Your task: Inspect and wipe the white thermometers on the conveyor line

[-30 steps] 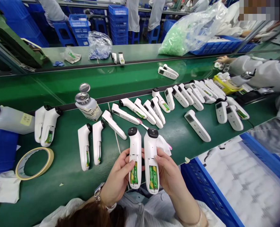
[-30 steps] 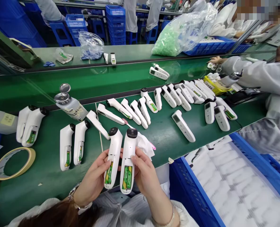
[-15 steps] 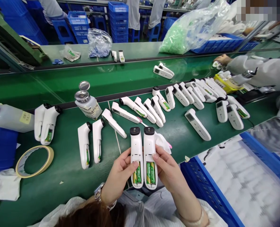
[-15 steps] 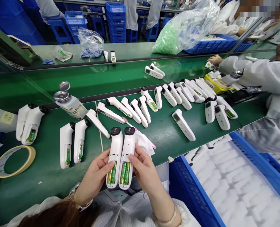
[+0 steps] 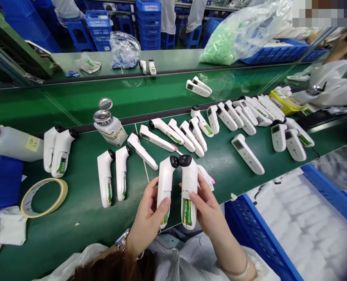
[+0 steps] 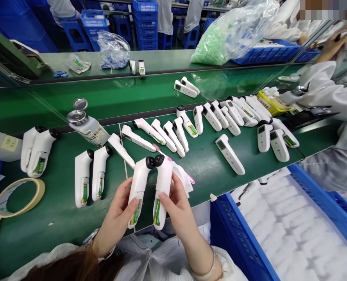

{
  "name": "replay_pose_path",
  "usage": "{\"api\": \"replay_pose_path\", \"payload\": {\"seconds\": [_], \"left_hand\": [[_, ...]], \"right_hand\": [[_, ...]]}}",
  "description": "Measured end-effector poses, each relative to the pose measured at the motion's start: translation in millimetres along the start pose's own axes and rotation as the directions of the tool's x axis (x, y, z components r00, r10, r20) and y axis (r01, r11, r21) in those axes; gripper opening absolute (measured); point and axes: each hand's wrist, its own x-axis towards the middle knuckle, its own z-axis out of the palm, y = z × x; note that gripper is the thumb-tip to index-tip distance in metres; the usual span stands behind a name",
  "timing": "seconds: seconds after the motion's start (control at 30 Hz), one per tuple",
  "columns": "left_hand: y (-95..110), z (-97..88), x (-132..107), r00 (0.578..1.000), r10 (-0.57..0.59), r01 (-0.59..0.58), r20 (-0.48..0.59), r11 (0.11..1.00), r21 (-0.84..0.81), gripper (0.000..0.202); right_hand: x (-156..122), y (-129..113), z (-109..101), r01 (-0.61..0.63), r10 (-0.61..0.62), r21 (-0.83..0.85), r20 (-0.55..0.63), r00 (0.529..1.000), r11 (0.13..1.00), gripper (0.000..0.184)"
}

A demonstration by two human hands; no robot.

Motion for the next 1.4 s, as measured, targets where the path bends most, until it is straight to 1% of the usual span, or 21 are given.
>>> {"api": "replay_pose_path", "payload": {"seconds": [0.13,0.27,0.43,0.73,0.8,0.83,0.9,0.97,1.07,1.13,1.17,1.2,1.23,1.27,1.3,1.33,1.37,1.4], "left_hand": [[-4.1,-1.8,-0.3,0.996,0.085,-0.087,0.040,0.996,0.031,0.045],[-5.7,-1.2,-2.2,0.997,0.075,-0.074,-0.012,0.993,0.096,0.054],[-7.5,-0.4,-1.6,0.994,0.109,-0.104,-0.029,0.987,0.125,0.059],[-9.7,-2.0,-1.8,0.993,0.120,-0.115,-0.017,0.978,0.175,0.055],[-8.8,-2.1,-2.1,0.993,0.116,-0.111,-0.016,0.980,0.165,0.055],[-8.2,-2.3,-2.2,0.994,0.107,-0.103,-0.016,0.983,0.151,0.055],[-7.0,-2.9,-2.0,0.997,0.079,-0.077,-0.018,0.992,0.104,0.055],[-6.0,-3.5,-1.8,0.998,0.049,-0.048,-0.032,0.998,0.047,0.053],[-5.6,-2.9,-1.8,0.998,0.029,-0.030,-0.051,0.999,-0.019,0.049],[-6.4,-1.2,-2.7,0.994,0.076,-0.076,-0.074,0.997,0.003,0.054],[-7.1,-0.4,-3.6,0.985,0.135,-0.131,-0.108,0.990,0.043,0.059],[-8.2,0.1,-4.8,0.966,0.219,-0.206,-0.141,0.973,0.102,0.064],[-9.6,-0.1,-6.1,0.936,0.317,-0.291,-0.154,0.941,0.173,0.065],[-11.3,-1.3,-7.4,0.897,0.419,-0.380,-0.139,0.893,0.241,0.062],[-13.5,-3.7,-8.4,0.858,0.507,-0.466,-0.075,0.833,0.297,0.054],[-16.0,-7.1,-8.9,0.826,0.563,-0.538,0.028,0.773,0.337,0.046],[-19.2,-11.5,-8.5,0.784,0.604,-0.610,0.146,0.705,0.361,0.042],[-22.9,-16.4,-6.9,0.742,0.616,-0.667,0.266,0.635,0.389,0.042]], "right_hand": [[0.7,1.9,1.1,0.102,-0.100,-0.060,0.034,0.994,0.993,0.056],[0.4,5.1,2.5,0.174,-0.173,-0.157,0.017,0.985,0.972,0.058],[-1.3,5.7,3.9,0.194,-0.199,-0.249,0.007,0.980,0.949,0.059],[-0.8,8.5,1.7,0.187,-0.196,-0.292,0.000,0.981,0.938,0.063],[-0.1,8.6,0.5,0.158,-0.163,-0.241,-0.001,0.987,0.957,0.059],[0.3,8.4,0.0,0.118,-0.120,-0.183,0.000,0.993,0.976,0.054],[1.3,7.2,-0.5,0.002,-0.002,-0.023,-0.003,1.000,1.000,0.040],[2.8,5.4,0.3,-0.096,0.099,0.121,-0.022,0.995,0.988,0.029],[6.1,3.2,3.4,-0.139,0.150,0.229,-0.032,0.988,0.963,0.031],[8.2,3.1,5.0,-0.172,0.181,0.278,-0.005,0.984,0.945,0.034],[8.9,3.6,5.2,-0.191,0.195,0.292,0.014,0.981,0.937,0.035],[9.3,4.4,4.7,-0.206,0.205,0.296,0.034,0.978,0.933,0.034],[9.4,5.3,3.6,-0.223,0.214,0.289,0.062,0.975,0.931,0.032],[9.1,6.1,2.1,-0.243,0.224,0.270,0.098,0.970,0.932,0.030],[8.7,6.7,0.3,-0.262,0.235,0.241,0.137,0.962,0.935,0.027],[8.3,7.0,-1.5,-0.282,0.247,0.205,0.179,0.952,0.937,0.025],[8.0,7.0,-3.1,-0.302,0.263,0.167,0.222,0.939,0.938,0.023],[8.0,7.0,-4.4,-0.322,0.280,0.129,0.265,0.923,0.938,0.023]]}}
